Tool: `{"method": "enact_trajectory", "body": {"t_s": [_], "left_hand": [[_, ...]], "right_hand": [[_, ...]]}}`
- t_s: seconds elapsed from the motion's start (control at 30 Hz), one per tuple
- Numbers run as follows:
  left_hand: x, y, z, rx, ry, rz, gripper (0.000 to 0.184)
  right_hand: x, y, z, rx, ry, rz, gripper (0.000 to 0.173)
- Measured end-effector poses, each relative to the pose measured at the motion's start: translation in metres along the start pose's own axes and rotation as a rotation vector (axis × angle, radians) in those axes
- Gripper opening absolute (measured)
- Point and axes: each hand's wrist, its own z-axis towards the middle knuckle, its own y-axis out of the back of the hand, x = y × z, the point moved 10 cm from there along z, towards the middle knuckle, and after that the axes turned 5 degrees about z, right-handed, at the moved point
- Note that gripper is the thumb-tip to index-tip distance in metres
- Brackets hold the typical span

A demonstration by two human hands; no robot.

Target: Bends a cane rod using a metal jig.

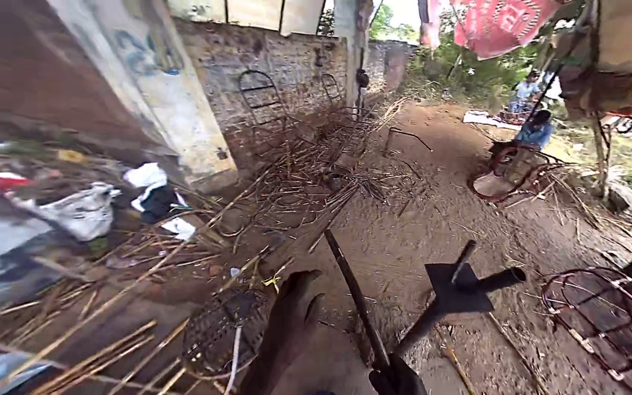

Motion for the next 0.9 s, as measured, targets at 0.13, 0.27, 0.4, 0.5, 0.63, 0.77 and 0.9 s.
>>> {"method": "enact_trajectory", "body": {"t_s": [0.13, 0.27, 0.4, 0.5, 0.63, 0.77, 0.9], "left_hand": [[0.129, 0.009, -0.032, 0.154, 0.359, -0.017, 0.035], [0.196, 0.000, -0.053, 0.312, 0.521, -0.021, 0.036], [0.225, -0.009, -0.046, 0.464, 0.563, 0.004, 0.038], [0.228, -0.017, -0.029, 0.531, 0.538, -0.021, 0.041], [0.217, -0.030, -0.011, 0.546, 0.520, -0.182, 0.034], [0.206, -0.053, -0.004, 0.508, 0.538, -0.348, 0.031], [0.185, -0.052, 0.006, 0.250, 0.710, -0.794, 0.037]], "right_hand": [[0.037, -0.065, 0.064, 0.131, 0.031, 0.073, 0.040], [0.066, -0.119, 0.134, 0.151, -0.010, 0.060, 0.046], [0.097, -0.155, 0.196, 0.085, 0.014, -0.075, 0.044], [0.115, -0.166, 0.219, 0.045, 0.002, -0.127, 0.051], [0.115, -0.170, 0.222, 0.020, 0.020, -0.096, 0.060], [0.124, -0.177, 0.235, 0.001, -0.014, -0.080, 0.076], [0.130, -0.176, 0.247, -0.002, 0.028, -0.023, 0.077]]}}
